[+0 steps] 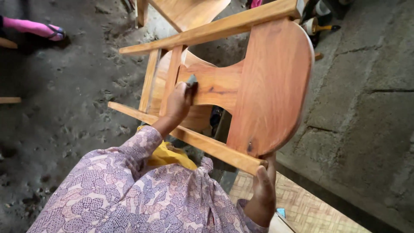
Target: The person sands the backrest and seat of a wooden chair using a sanding block. They hold the chair upright initially, then place it between their legs while sitting on the floor to continue smoothing the surfaces.
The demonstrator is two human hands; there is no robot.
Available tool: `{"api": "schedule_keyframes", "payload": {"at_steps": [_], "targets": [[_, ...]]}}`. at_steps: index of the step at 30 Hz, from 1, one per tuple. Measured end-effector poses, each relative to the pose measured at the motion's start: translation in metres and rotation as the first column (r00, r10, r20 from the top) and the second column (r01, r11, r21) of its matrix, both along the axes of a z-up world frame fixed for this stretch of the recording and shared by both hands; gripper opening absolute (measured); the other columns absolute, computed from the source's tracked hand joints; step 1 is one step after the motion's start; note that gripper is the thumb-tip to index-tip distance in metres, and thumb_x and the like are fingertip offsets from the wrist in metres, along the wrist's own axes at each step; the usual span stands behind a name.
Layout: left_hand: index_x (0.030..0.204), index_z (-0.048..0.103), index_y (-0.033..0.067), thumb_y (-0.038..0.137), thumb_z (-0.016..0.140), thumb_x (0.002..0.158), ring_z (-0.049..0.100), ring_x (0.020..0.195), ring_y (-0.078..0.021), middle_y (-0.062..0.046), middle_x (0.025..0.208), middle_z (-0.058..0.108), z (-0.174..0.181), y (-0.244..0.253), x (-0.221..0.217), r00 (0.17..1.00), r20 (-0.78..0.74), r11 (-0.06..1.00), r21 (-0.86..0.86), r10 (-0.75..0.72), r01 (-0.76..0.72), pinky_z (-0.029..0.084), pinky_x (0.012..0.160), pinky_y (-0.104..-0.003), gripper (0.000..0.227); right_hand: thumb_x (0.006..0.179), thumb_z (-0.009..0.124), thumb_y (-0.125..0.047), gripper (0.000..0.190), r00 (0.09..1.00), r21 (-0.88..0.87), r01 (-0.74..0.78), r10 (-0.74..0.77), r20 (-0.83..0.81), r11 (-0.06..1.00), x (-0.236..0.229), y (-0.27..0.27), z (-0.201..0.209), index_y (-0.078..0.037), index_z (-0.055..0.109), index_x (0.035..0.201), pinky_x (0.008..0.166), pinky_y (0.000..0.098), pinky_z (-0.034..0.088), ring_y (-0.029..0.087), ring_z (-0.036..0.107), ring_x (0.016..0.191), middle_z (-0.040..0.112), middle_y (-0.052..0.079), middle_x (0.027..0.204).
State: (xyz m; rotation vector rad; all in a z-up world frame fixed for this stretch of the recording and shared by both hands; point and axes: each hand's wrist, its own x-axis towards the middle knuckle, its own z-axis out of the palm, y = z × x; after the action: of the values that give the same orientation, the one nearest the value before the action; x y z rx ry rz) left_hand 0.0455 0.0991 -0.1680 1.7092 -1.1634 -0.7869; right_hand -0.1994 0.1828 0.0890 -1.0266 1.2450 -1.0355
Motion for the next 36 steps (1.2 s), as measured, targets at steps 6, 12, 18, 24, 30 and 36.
{"api": "schedule_keyframes", "payload": {"at_steps": [6,12,18,24,30,36], "targets": [[0.098,0.071,0.0157,0.017,0.062,0.098,0.058,0.073,-0.0172,-0.002,0.087,0.067,0.124,-0.006,-0.046,0.987,-0.155,0.991,-0.135,-0.04,0.018,0.041,0.06,-0.04,0.01,0.083,0.06,-0.038,0.087,0.998,0.074,-0.03,0.034,-0.05,0.997,0.024,-0.018,0.024,0.005,0.032,0.153,0.121,0.0376,0.033,0.026,0.044,0.144,0.046,0.019,0.152],[0.101,0.059,0.0073,0.017,0.064,0.099,0.063,0.121,-0.0335,-0.015,0.109,0.066,0.162,-0.008,-0.052,0.957,-0.196,0.914,-0.385,-0.215,0.127,0.051,0.103,-0.043,0.011,0.088,0.058,-0.023,0.038,0.866,0.331,0.48,-0.378,-0.328,0.812,0.078,-0.029,0.063,-0.007,0.059,0.123,0.092,0.0304,0.051,0.017,0.065,0.107,0.068,0.007,0.118],[0.143,0.051,0.0042,0.023,0.054,0.107,0.057,0.129,-0.0347,-0.019,0.138,0.056,0.125,-0.005,-0.041,0.98,-0.049,0.919,-0.36,-0.192,0.162,0.046,0.114,-0.045,0.041,0.101,0.049,-0.008,0.027,0.839,-0.104,0.043,-0.092,-0.536,0.994,0.038,0.001,0.028,-0.008,0.061,0.125,0.113,0.0402,0.042,0.03,0.05,0.139,0.051,0.021,0.14],[0.149,0.05,0.0098,0.01,0.047,0.111,0.041,0.151,-0.0389,-0.021,0.16,0.04,0.079,-0.004,-0.032,0.957,-0.091,0.873,-0.441,-0.276,0.21,0.032,0.128,-0.049,0.038,0.098,0.048,-0.003,0.04,0.884,-0.159,-0.002,-0.073,-0.462,0.987,0.047,0.013,0.033,-0.019,0.054,0.135,0.114,0.042,0.042,0.031,0.042,0.148,0.042,0.019,0.15],[0.151,0.048,0.018,0.014,0.06,0.107,0.048,0.145,-0.0351,-0.021,0.158,0.043,-0.009,-0.016,-0.001,0.981,-0.02,0.932,-0.315,-0.194,0.178,0.032,0.123,-0.049,0.046,0.098,0.047,0.009,0.044,0.696,-0.325,-0.145,-0.137,-0.705,0.935,0.041,0.006,0.012,-0.011,0.053,0.137,0.105,0.045,0.046,0.04,0.053,0.134,0.048,0.027,0.145],[0.144,0.056,0.0075,0.008,0.048,0.101,0.056,0.135,-0.0273,-0.014,0.147,0.057,-0.06,-0.027,0.027,0.997,-0.06,0.998,-0.023,0.051,-0.052,0.042,0.114,-0.037,0.043,0.098,0.046,0.011,0.046,0.742,-0.315,-0.052,-0.175,-0.648,0.948,0.077,0.003,0.039,-0.013,0.055,0.135,0.11,0.0411,0.041,0.035,0.05,0.137,0.046,0.023,0.148]]}}
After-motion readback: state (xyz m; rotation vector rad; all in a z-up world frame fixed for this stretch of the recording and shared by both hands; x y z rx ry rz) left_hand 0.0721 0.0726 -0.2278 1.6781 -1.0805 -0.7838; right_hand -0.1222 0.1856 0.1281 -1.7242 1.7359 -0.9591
